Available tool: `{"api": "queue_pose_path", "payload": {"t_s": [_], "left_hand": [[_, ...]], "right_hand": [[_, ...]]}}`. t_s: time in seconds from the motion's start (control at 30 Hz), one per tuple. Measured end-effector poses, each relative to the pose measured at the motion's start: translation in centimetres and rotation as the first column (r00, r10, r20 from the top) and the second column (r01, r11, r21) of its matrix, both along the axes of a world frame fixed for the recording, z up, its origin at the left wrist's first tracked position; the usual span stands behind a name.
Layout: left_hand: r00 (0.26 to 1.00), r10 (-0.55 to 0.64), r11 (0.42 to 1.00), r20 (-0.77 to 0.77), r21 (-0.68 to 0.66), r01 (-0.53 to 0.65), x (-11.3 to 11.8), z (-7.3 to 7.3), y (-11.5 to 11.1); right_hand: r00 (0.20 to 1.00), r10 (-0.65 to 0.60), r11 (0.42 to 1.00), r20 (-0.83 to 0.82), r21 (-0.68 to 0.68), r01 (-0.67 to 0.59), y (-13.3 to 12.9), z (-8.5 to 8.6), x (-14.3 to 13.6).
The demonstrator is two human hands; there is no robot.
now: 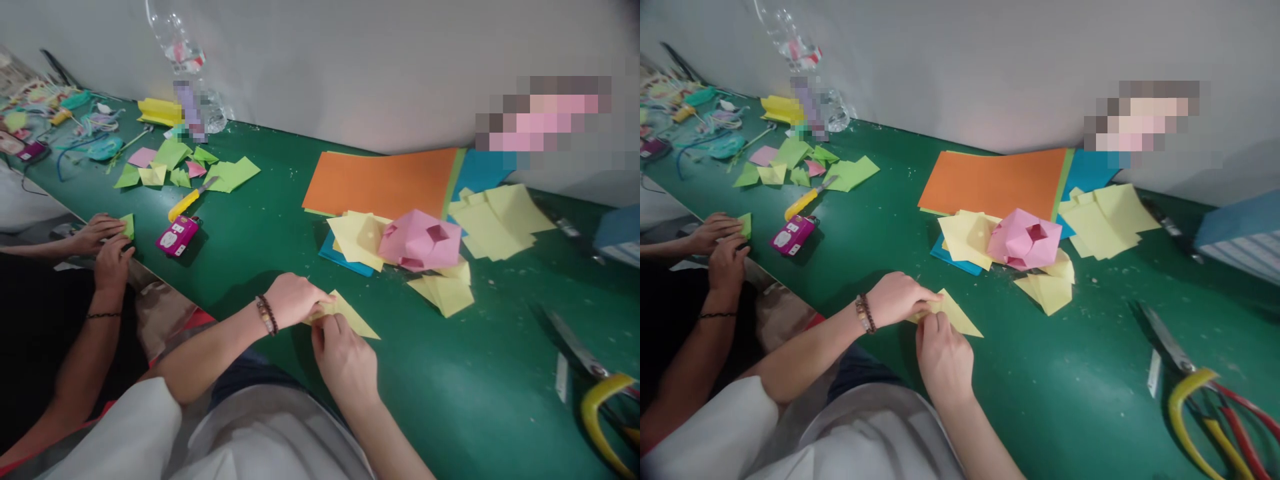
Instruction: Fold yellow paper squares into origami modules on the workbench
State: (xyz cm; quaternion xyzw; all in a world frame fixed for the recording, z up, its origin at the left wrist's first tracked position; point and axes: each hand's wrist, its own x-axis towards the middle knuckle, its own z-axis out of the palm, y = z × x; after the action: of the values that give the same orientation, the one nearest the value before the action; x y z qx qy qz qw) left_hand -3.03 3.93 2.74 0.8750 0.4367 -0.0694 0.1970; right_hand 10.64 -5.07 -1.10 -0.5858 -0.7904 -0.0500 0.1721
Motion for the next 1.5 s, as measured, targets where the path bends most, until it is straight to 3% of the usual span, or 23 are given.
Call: {"api": "queue_pose_path", "payload": {"t_s": [0.27,0.4,0.5,0.6,0.73,0.93,1.1,1.23,1.5], "left_hand": [[1.0,0.0,0.999,-0.008,-0.035,0.0,0.2,0.1,0.6],[1.0,0.013,0.999,-0.008,-0.051,-0.014,0.0,0.0,0.6],[1.0,-0.006,1.0,0.01,-0.029,0.007,-0.1,-0.3,0.5],[0.998,-0.046,0.999,0.047,0.024,0.045,-0.3,-0.7,0.3],[0.989,-0.07,0.994,0.13,0.087,0.059,-0.4,-1.0,-0.4],[0.936,0.016,0.991,0.35,0.121,-0.062,-0.9,-1.9,-2.3],[0.827,0.1,0.978,0.554,0.096,-0.183,-0.9,-2.7,-4.0],[0.8,0.117,0.975,0.589,0.085,-0.206,-0.6,-3.2,-4.7],[0.704,0.045,0.973,0.708,0.131,-0.193,-0.6,-3.6,-4.8]], "right_hand": [[0.998,0.003,1.0,-0.07,0.009,-0.003,-0.1,-0.5,-2.8],[0.987,0.097,0.995,-0.13,0.032,-0.094,-0.3,0.4,-3.2],[0.95,0.14,0.989,-0.28,-0.014,-0.15,-0.1,1.4,-0.3],[0.937,-0.142,0.989,-0.319,-0.085,0.121,0.6,1.8,4.7],[0.951,-0.218,0.957,-0.221,-0.238,0.164,1.3,1.4,8.8],[0.952,-0.188,0.916,-0.243,-0.394,0.08,0.8,0.9,7.9],[0.932,-0.148,0.917,-0.332,-0.398,0.004,0.9,0.7,7.6],[0.925,-0.152,0.936,-0.349,-0.351,0.021,1.2,0.8,8.2],[0.939,0.131,0.956,-0.317,-0.212,-0.205,2.8,1.2,9.3]]}}
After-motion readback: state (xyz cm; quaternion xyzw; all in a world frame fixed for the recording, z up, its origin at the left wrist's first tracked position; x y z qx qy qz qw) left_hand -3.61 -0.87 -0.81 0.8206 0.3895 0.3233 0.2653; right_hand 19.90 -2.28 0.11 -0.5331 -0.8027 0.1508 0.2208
